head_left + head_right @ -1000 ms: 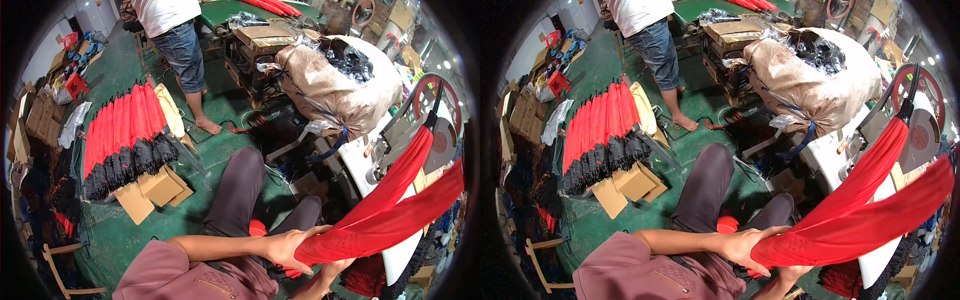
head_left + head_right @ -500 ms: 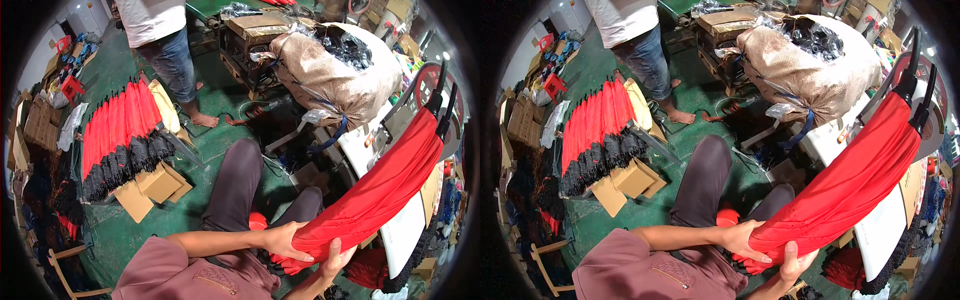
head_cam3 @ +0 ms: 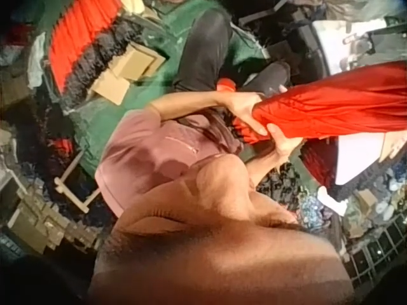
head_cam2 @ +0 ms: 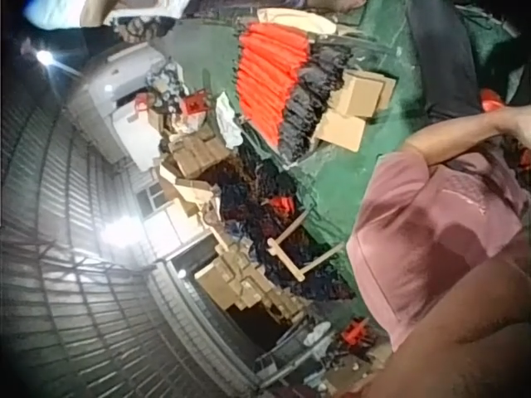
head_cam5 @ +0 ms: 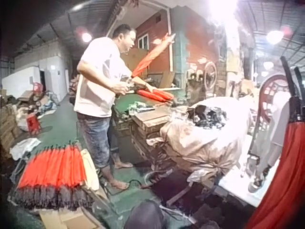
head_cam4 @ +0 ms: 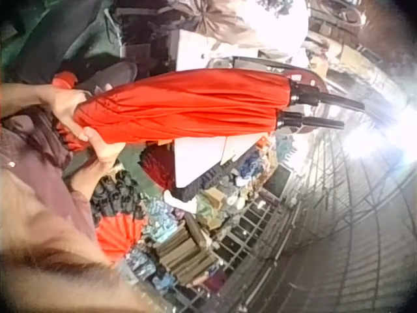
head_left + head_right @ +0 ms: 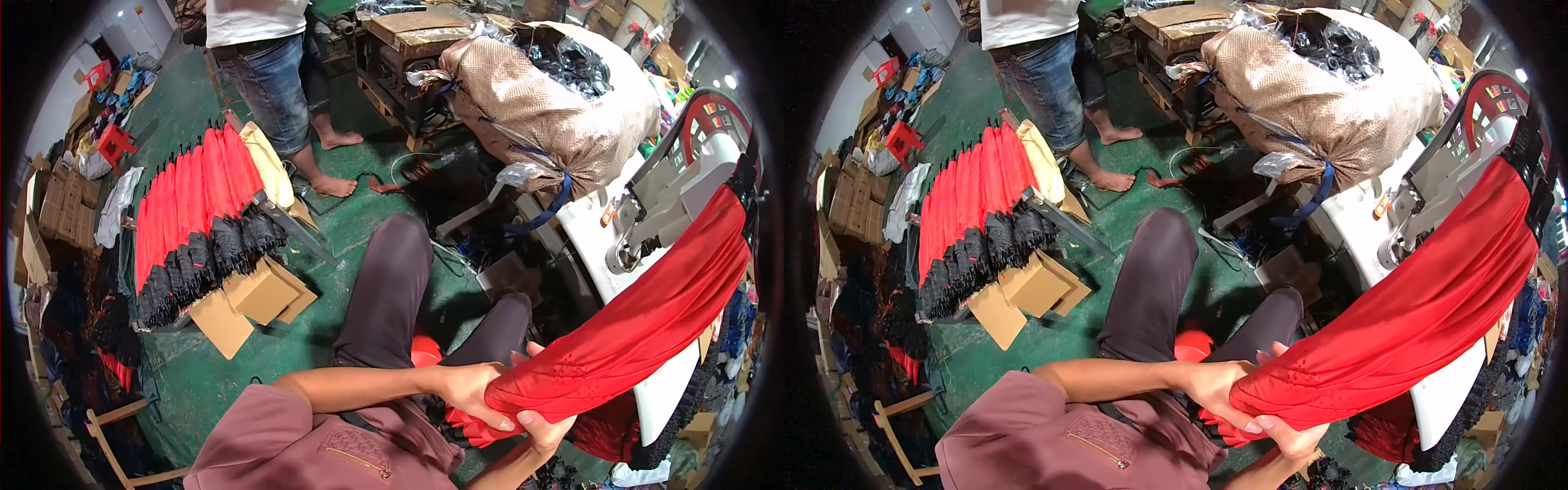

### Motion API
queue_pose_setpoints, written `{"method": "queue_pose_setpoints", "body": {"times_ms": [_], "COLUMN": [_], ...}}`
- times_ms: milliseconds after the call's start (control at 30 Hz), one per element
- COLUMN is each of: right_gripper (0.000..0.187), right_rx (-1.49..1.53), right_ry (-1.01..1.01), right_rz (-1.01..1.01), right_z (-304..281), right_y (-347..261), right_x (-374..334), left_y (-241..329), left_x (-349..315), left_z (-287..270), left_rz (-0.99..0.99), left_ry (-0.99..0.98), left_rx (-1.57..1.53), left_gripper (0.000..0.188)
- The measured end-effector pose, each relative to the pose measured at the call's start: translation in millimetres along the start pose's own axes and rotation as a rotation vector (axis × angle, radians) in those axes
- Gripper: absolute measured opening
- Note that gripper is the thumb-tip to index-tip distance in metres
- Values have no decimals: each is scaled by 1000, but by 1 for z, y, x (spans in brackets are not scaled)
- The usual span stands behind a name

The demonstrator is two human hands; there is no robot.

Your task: Sewing and assembling red umbrella canopies onto frames using a specialized sewing machine.

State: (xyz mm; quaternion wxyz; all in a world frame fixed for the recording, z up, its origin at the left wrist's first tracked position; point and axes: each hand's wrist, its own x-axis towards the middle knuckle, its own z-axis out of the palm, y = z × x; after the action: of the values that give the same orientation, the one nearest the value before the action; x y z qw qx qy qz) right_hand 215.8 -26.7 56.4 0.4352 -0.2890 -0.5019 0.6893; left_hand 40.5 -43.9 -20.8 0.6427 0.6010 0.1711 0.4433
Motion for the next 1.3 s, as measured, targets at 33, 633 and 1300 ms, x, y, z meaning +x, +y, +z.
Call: {"method": "queue_pose_setpoints", "body": {"times_ms": [33, 633, 1300], "right_gripper": [105, 101, 52], "right_rx": [-28, 0, -66], "right_ry": [-6, 145, 137], "right_rz": [12, -26, -66], "right_z": [0, 4, -15], "right_y": [1, 12, 8], "right_x": [-1, 2, 6], "left_y": [-2, -7, 1], "left_x": [0, 8, 10], "left_z": [0, -5, -9], "left_rz": [44, -20, -249], "left_ry": [23, -13, 12], "left_rx": [37, 22, -113], "left_gripper": [49, 48, 53]}}
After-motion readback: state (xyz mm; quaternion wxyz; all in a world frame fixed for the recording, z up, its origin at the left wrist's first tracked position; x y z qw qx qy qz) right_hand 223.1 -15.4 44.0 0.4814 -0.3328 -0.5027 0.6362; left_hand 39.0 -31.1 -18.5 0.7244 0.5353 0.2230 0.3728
